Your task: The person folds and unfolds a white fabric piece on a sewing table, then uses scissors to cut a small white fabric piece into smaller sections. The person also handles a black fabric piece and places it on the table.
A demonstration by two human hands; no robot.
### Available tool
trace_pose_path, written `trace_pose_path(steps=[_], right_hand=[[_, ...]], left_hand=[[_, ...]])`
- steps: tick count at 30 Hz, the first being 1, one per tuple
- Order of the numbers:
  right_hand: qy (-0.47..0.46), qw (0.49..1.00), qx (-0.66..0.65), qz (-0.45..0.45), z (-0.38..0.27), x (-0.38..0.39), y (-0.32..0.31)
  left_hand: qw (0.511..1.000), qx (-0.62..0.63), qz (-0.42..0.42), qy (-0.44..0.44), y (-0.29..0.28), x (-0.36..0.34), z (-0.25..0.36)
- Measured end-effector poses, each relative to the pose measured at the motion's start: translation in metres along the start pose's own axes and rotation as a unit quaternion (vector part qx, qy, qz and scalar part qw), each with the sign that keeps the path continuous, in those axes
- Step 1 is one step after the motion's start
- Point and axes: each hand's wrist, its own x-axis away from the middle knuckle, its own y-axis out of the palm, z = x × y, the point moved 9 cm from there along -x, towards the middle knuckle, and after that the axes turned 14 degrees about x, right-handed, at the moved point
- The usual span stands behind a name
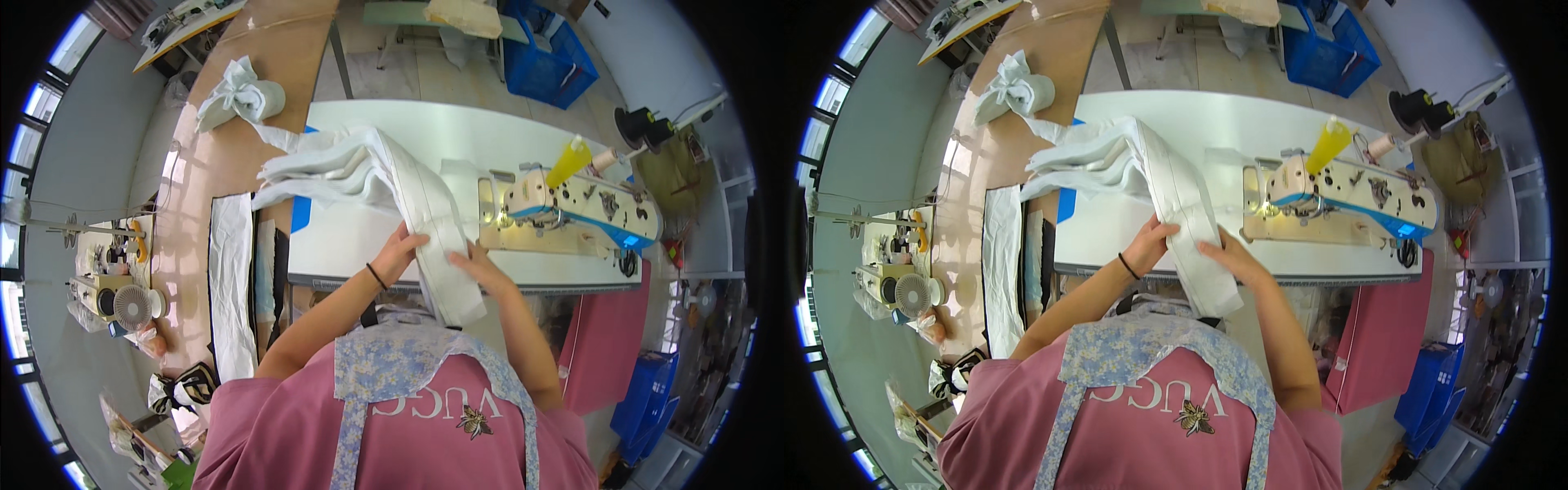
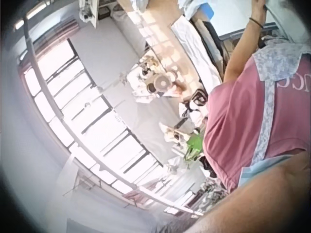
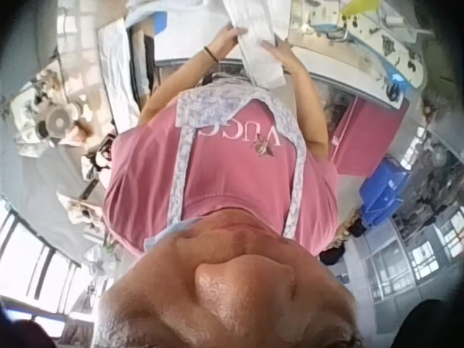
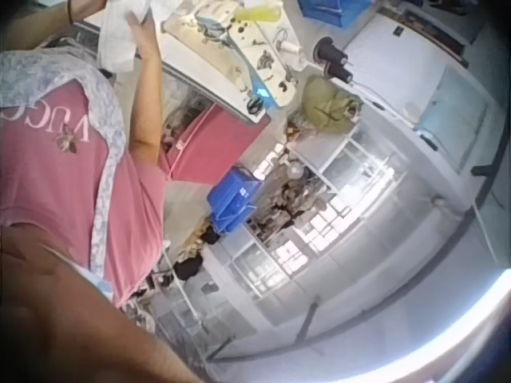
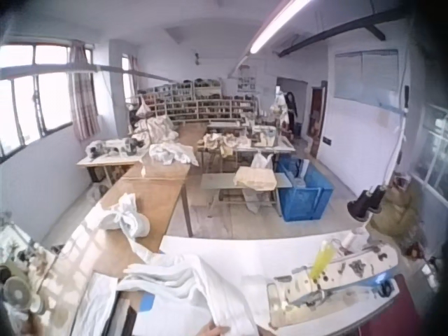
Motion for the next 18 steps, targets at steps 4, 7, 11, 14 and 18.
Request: trace_pose_path(steps=[4, 7, 11, 14, 18], right_hand=[[-0.043, 0.995, 0.029, 0.089, -0.008, -0.005, 0.002], [-0.078, 0.994, 0.008, 0.074, -0.050, 0.003, -0.002], [-0.123, 0.991, -0.005, 0.047, -0.087, 0.005, 0.002], [-0.142, 0.989, 0.028, 0.029, -0.119, 0.011, 0.011], [-0.154, 0.985, 0.081, -0.003, -0.143, 0.022, 0.021]], left_hand=[[0.999, 0.027, -0.019, 0.010, -0.014, 0.005, 0.006], [0.997, 0.034, 0.044, -0.055, -0.026, 0.000, 0.020], [0.995, 0.074, 0.039, -0.058, -0.032, -0.016, 0.050], [0.992, 0.128, -0.002, 0.015, -0.027, -0.025, 0.081], [0.971, 0.190, -0.026, 0.142, -0.018, -0.022, 0.139]])
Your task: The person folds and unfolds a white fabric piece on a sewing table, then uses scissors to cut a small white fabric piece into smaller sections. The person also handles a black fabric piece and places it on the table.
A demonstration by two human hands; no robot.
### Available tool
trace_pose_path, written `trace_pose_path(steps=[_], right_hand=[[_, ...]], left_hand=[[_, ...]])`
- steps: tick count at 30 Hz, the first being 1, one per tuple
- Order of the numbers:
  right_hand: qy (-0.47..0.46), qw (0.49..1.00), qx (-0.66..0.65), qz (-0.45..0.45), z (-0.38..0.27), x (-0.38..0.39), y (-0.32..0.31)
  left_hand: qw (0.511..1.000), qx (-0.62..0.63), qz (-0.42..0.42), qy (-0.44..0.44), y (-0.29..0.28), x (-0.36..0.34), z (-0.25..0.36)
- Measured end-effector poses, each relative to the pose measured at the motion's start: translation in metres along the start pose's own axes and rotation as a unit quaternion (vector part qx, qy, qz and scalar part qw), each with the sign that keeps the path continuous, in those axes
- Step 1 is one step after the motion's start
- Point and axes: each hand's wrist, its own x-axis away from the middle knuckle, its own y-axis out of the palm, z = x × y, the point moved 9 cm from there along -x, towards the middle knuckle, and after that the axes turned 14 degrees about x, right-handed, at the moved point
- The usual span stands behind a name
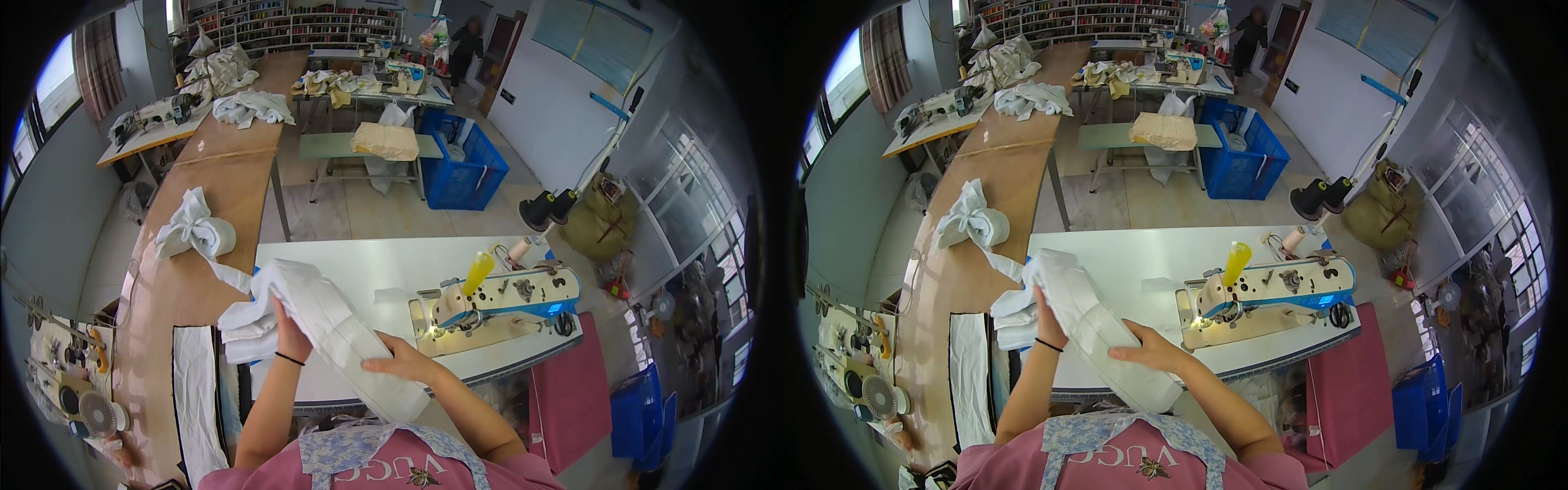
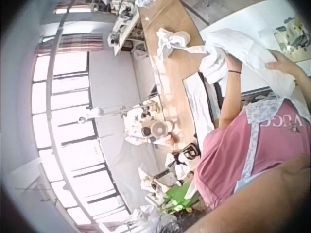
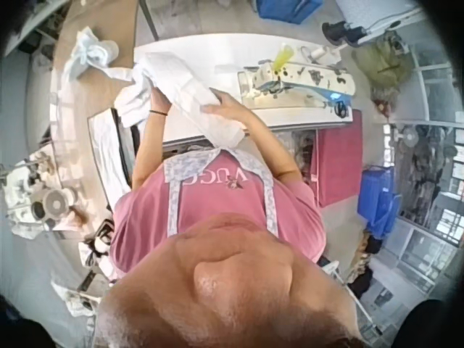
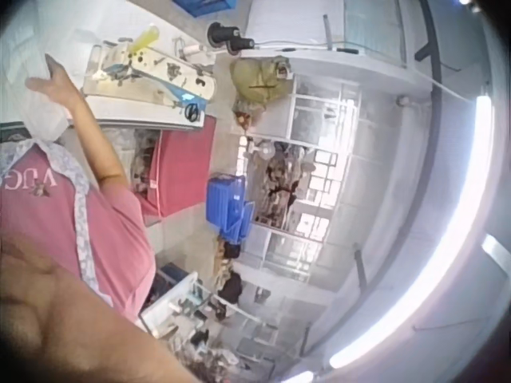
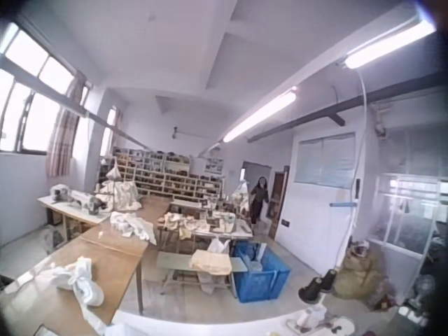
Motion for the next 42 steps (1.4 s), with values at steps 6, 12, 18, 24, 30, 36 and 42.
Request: trace_pose_path(steps=[6, 12, 18, 24, 30, 36, 42], right_hand=[[-0.011, 0.999, 0.048, 0.001, -0.025, 0.003, 0.003], [-0.031, 0.997, 0.050, 0.059, -0.058, 0.019, -0.012], [0.036, 0.990, 0.108, 0.087, -0.032, 0.035, -0.007], [0.150, 0.975, 0.138, 0.084, 0.033, 0.074, 0.013], [0.175, 0.968, 0.121, 0.132, 0.075, 0.119, 0.028], [0.221, 0.957, 0.057, 0.179, 0.079, 0.162, 0.039], [0.211, 0.950, -0.048, 0.226, 0.092, 0.213, 0.044]], left_hand=[[0.991, -0.025, -0.069, 0.110, 0.090, 0.019, 0.080], [0.980, -0.050, -0.184, 0.061, 0.164, 0.009, 0.094], [0.993, -0.004, -0.118, 0.026, 0.114, 0.001, 0.075], [0.994, 0.092, -0.050, -0.030, 0.023, -0.010, 0.032], [0.993, 0.101, -0.019, -0.050, -0.001, -0.002, 0.013], [0.996, 0.028, -0.026, -0.081, 0.021, 0.005, -0.014], [0.997, -0.030, -0.029, -0.067, 0.067, 0.025, -0.038]])
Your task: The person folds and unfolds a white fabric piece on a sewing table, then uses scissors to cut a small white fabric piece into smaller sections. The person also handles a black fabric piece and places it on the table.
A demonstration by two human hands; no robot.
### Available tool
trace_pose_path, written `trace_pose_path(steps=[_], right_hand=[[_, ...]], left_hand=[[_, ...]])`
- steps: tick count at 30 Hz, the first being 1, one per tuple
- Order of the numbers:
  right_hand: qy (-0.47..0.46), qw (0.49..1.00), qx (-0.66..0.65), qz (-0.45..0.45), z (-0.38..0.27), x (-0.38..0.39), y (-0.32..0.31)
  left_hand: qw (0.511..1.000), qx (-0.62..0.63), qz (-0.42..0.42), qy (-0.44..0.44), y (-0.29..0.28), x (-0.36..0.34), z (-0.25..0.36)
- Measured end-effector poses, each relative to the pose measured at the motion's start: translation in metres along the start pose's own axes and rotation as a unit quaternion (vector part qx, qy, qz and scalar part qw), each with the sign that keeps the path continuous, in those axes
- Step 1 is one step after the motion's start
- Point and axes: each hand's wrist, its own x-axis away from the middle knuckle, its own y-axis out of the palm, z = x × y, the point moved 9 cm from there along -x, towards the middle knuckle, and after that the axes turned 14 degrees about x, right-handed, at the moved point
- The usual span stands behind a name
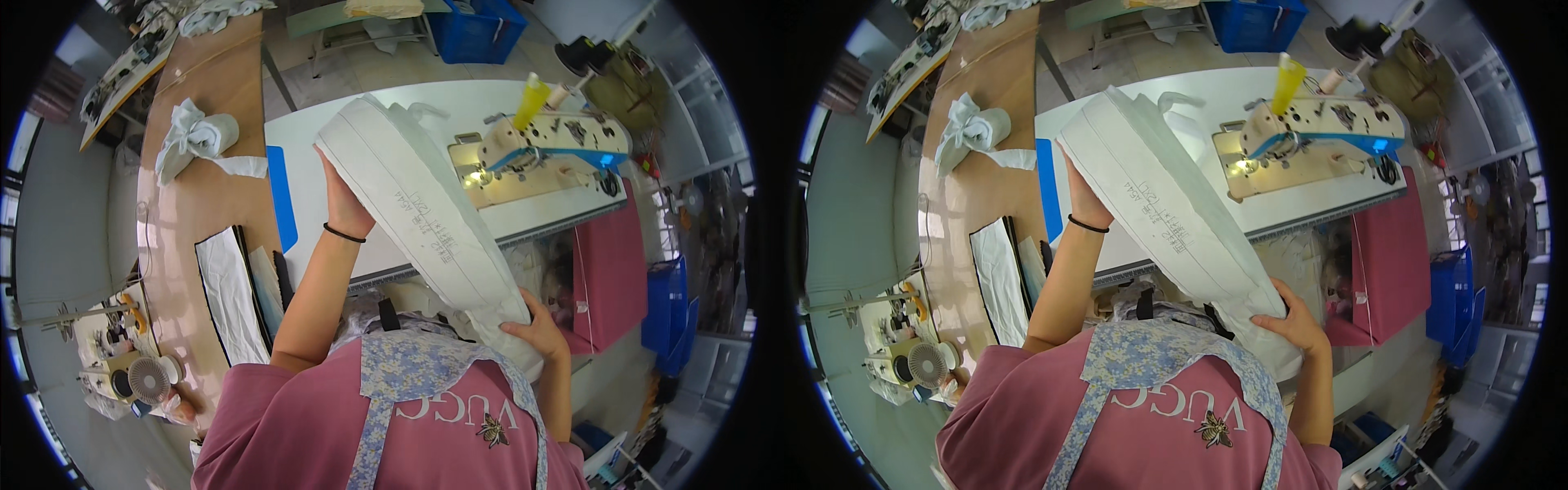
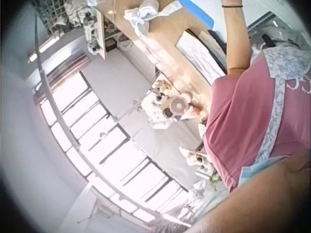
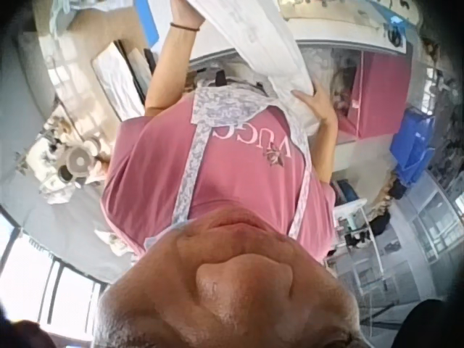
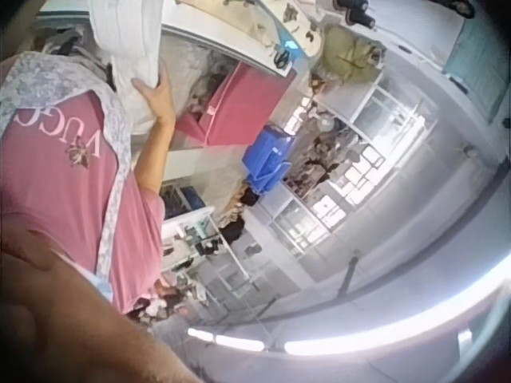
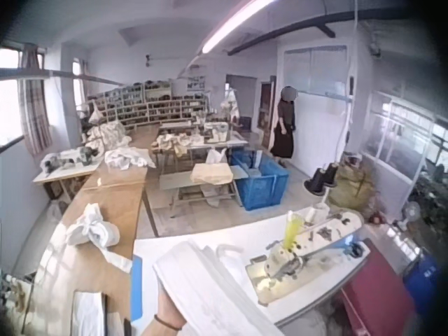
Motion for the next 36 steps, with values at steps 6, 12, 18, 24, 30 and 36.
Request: trace_pose_path(steps=[6, 12, 18, 24, 30, 36], right_hand=[[0.019, 0.998, -0.047, 0.023, 0.074, 0.056, -0.016], [0.097, 0.994, -0.026, 0.046, 0.175, 0.146, -0.028], [0.220, 0.964, -0.106, 0.103, 0.302, 0.262, -0.003], [0.283, 0.921, -0.204, 0.173, 0.338, 0.350, 0.049], [0.354, 0.879, -0.248, 0.203, 0.361, 0.399, 0.084], [0.369, 0.850, -0.290, 0.238, 0.381, 0.407, 0.061]], left_hand=[[1.000, 0.010, 0.011, 0.022, 0.019, 0.037, -0.049], [0.982, 0.038, 0.045, -0.177, -0.023, 0.112, -0.145], [0.958, -0.138, -0.064, -0.243, -0.004, 0.186, -0.263], [0.903, -0.042, -0.045, -0.425, -0.015, 0.214, -0.389], [0.863, -0.106, -0.053, -0.492, -0.025, 0.216, -0.488], [0.841, -0.114, 0.037, -0.528, -0.038, 0.182, -0.577]])
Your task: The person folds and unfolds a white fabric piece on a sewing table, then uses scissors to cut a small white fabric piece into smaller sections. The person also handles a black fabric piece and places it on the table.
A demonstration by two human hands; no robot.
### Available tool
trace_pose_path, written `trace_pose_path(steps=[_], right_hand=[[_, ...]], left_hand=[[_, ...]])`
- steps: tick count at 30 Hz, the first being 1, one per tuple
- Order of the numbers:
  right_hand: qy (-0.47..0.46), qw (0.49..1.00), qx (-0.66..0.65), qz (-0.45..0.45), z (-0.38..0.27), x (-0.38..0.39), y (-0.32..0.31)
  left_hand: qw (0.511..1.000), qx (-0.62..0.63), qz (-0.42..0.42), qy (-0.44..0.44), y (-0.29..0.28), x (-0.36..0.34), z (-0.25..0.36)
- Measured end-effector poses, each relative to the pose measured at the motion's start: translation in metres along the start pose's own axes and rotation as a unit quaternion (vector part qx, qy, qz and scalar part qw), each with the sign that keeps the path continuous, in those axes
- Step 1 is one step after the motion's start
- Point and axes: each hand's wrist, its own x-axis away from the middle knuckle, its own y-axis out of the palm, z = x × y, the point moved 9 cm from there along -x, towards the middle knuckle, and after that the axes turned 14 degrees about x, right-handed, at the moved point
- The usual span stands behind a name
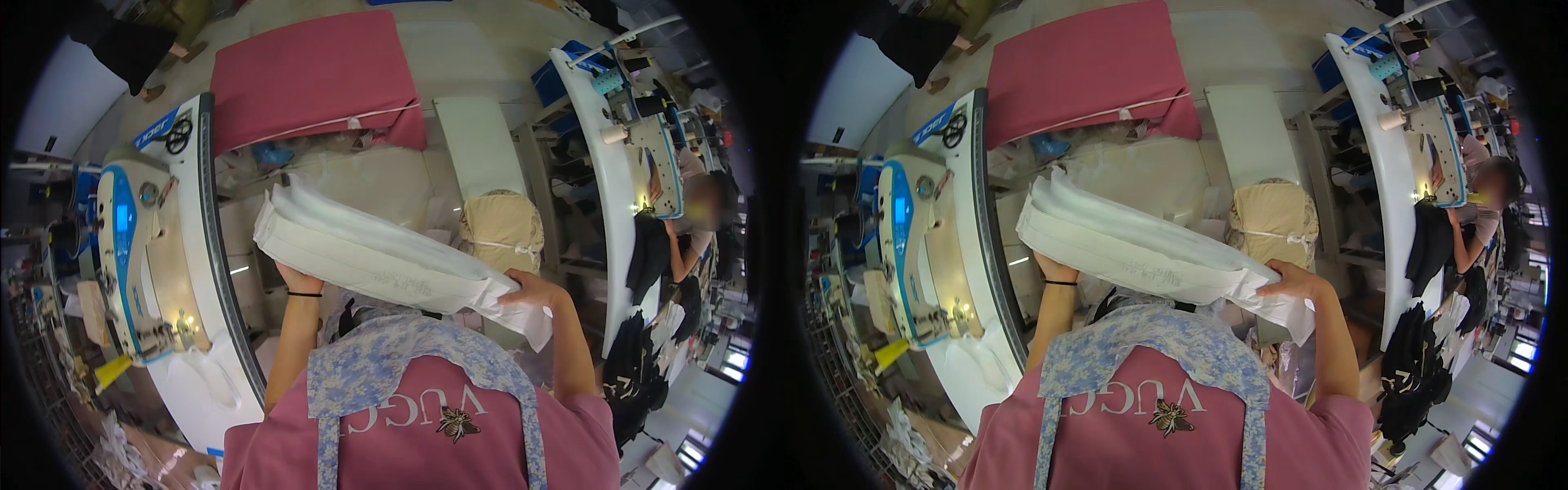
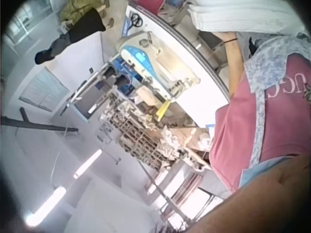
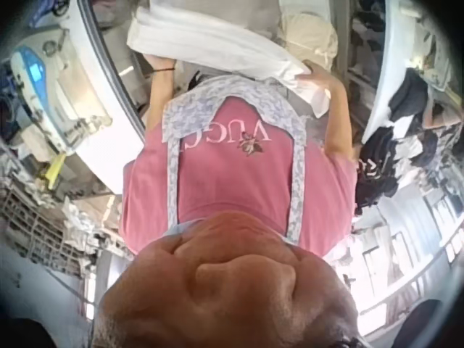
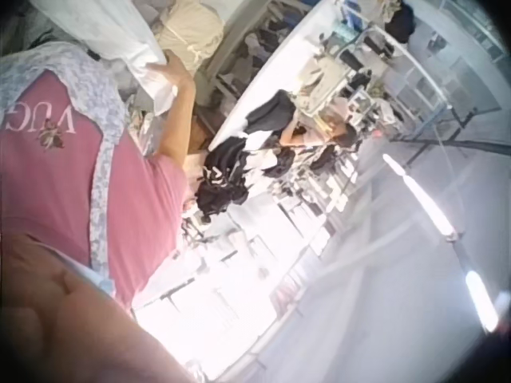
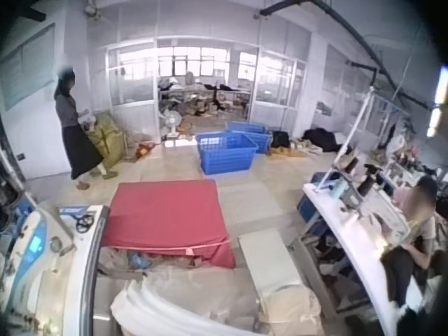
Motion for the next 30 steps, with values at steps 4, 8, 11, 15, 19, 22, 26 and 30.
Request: trace_pose_path(steps=[4, 8, 11, 15, 19, 22, 26, 30], right_hand=[[-0.016, 1.000, -0.011, 0.008, 0.000, -0.030, -0.028], [-0.012, 0.999, -0.002, 0.038, 0.022, -0.065, -0.062], [0.028, 0.998, -0.011, 0.054, 0.029, -0.074, -0.098], [0.083, 0.993, 0.027, 0.081, 0.064, -0.084, -0.151], [0.129, 0.986, 0.041, 0.097, 0.104, -0.103, -0.204], [0.129, 0.986, 0.045, 0.095, 0.141, -0.128, -0.237], [0.141, 0.982, 0.104, 0.064, 0.175, -0.158, -0.286], [0.159, 0.971, 0.168, 0.062, 0.216, -0.183, -0.335]], left_hand=[[1.000, -0.018, 0.012, -0.009, 0.008, -0.055, -0.005], [0.998, -0.050, 0.020, -0.023, -0.011, -0.108, -0.012], [0.997, -0.069, 0.020, -0.037, 0.001, -0.126, -0.035], [0.994, -0.061, 0.021, -0.090, 0.005, -0.162, -0.085], [0.992, -0.062, 0.045, -0.096, -0.005, -0.193, -0.133], [0.989, -0.055, 0.100, -0.098, -0.013, -0.203, -0.168], [0.975, -0.059, 0.184, -0.111, -0.034, -0.212, -0.214], [0.978, -0.033, 0.146, -0.148, -0.062, -0.233, -0.271]])
